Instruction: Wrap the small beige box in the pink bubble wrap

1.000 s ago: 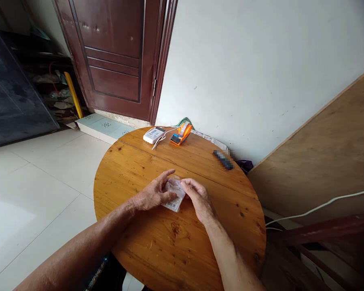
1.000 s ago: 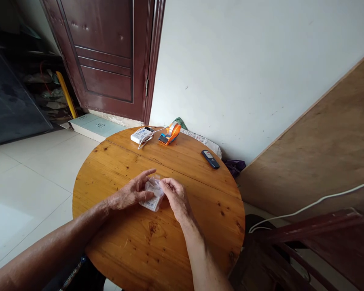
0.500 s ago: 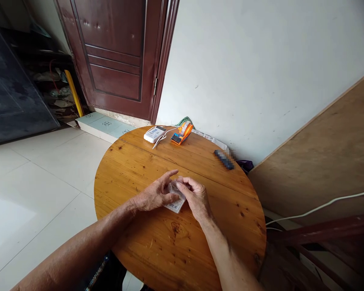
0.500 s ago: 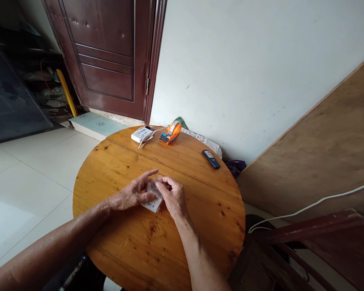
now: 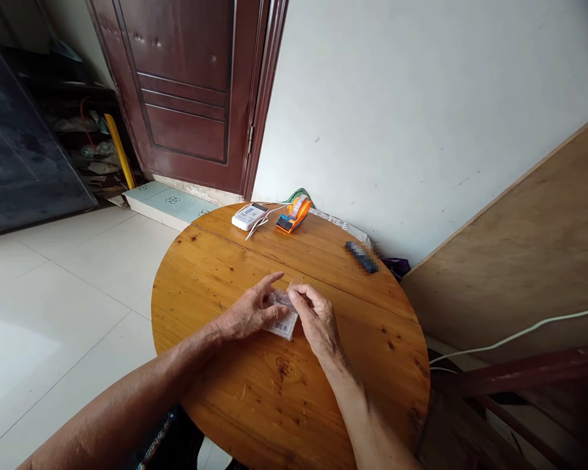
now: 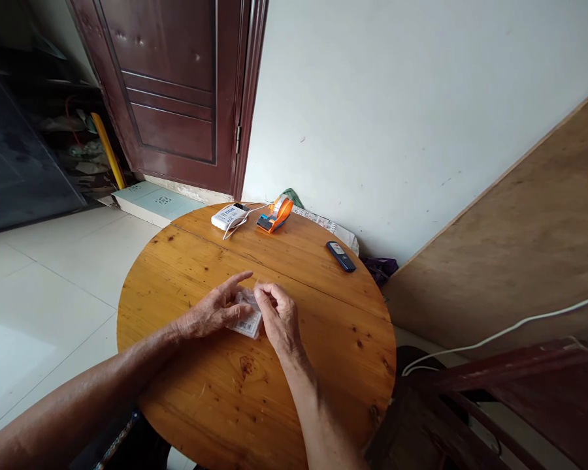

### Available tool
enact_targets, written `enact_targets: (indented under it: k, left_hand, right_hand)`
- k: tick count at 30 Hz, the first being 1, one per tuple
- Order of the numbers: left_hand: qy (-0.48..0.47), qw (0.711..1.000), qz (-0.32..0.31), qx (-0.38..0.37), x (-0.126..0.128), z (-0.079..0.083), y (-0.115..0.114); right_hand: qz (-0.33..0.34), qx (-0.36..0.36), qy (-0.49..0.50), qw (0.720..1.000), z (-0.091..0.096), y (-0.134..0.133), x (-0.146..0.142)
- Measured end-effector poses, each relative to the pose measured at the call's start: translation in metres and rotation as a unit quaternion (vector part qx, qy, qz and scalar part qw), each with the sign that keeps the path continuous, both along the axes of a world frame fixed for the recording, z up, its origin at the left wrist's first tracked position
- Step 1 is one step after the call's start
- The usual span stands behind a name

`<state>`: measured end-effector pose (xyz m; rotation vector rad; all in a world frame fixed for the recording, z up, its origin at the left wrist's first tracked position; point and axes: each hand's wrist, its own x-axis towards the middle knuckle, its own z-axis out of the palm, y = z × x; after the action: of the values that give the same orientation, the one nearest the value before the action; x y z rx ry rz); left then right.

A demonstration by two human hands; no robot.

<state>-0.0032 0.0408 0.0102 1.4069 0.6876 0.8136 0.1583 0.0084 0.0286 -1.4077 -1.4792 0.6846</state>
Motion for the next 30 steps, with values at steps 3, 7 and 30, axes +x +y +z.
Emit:
enact_targets:
  k: [3,7,30]
  left_hand:
    - [0.046,0.997,0.033,0.048,-0.002,-0.003,0.003]
    - [0.074,0.991,0.071,0.088,-0.002,-0.008,0.006]
    - [0.106,0.960,0.132,0.223,-0.005,-0.012,0.004]
  right_hand:
    - [0.002,0.049,-0.027,0.998,-0.002,0.000,-0.001]
    - [0.014,0.085,-0.033,0.996,-0.005,-0.001,-0.004]
    - [-0.034,0.160,-0.140,0.977,-0.025,0.011,0.000]
